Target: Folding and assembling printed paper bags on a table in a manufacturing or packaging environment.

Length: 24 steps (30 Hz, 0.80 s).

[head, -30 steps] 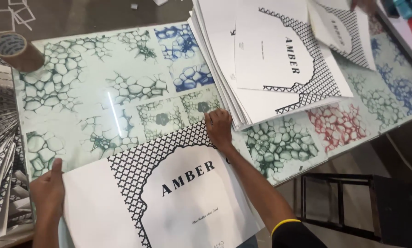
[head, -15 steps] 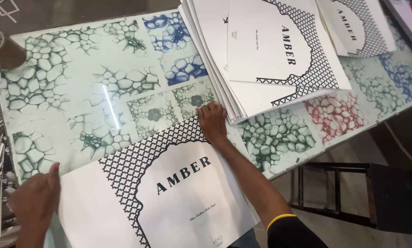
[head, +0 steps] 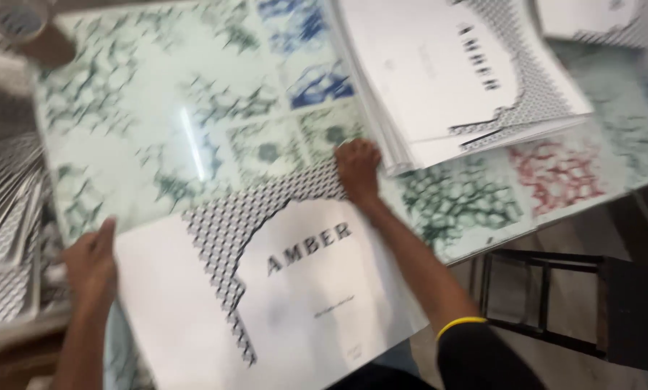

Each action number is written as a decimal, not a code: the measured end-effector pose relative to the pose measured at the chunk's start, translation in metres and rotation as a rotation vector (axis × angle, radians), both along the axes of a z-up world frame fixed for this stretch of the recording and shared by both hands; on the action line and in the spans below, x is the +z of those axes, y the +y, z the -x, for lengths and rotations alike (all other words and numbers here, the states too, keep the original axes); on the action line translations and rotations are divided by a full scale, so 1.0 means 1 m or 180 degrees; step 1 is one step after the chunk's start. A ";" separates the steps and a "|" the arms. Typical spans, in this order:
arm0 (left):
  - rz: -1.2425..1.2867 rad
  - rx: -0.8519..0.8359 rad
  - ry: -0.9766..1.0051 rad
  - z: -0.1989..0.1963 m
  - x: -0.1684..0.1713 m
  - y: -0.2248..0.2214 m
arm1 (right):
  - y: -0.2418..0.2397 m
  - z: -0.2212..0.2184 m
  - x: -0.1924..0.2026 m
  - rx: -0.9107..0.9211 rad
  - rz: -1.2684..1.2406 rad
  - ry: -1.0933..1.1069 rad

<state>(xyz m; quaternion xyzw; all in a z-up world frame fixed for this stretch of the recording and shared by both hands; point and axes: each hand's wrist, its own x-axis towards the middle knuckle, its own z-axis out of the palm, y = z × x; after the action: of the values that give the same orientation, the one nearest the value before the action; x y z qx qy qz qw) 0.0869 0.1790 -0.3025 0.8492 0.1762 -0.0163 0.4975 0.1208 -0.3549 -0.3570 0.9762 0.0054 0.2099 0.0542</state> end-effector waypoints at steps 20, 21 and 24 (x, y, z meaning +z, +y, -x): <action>-0.2561 -0.1399 -0.0741 -0.003 -0.003 -0.105 | 0.026 -0.005 0.032 0.0013 -0.1356 0.0863; -0.2594 -0.1495 -0.0652 0.001 -0.003 -0.101 | 0.026 0.004 0.042 0.0056 -0.1331 0.1115; -0.2737 -0.1856 -0.0680 -0.006 -0.006 -0.071 | 0.012 0.000 0.037 0.0357 -0.0897 0.1151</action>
<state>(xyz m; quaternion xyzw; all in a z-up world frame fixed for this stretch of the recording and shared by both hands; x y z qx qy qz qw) 0.0926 0.1083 -0.3080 0.9872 -0.1281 0.0065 0.0943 0.1207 -0.3424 -0.3199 0.9940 0.0399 0.0330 -0.0962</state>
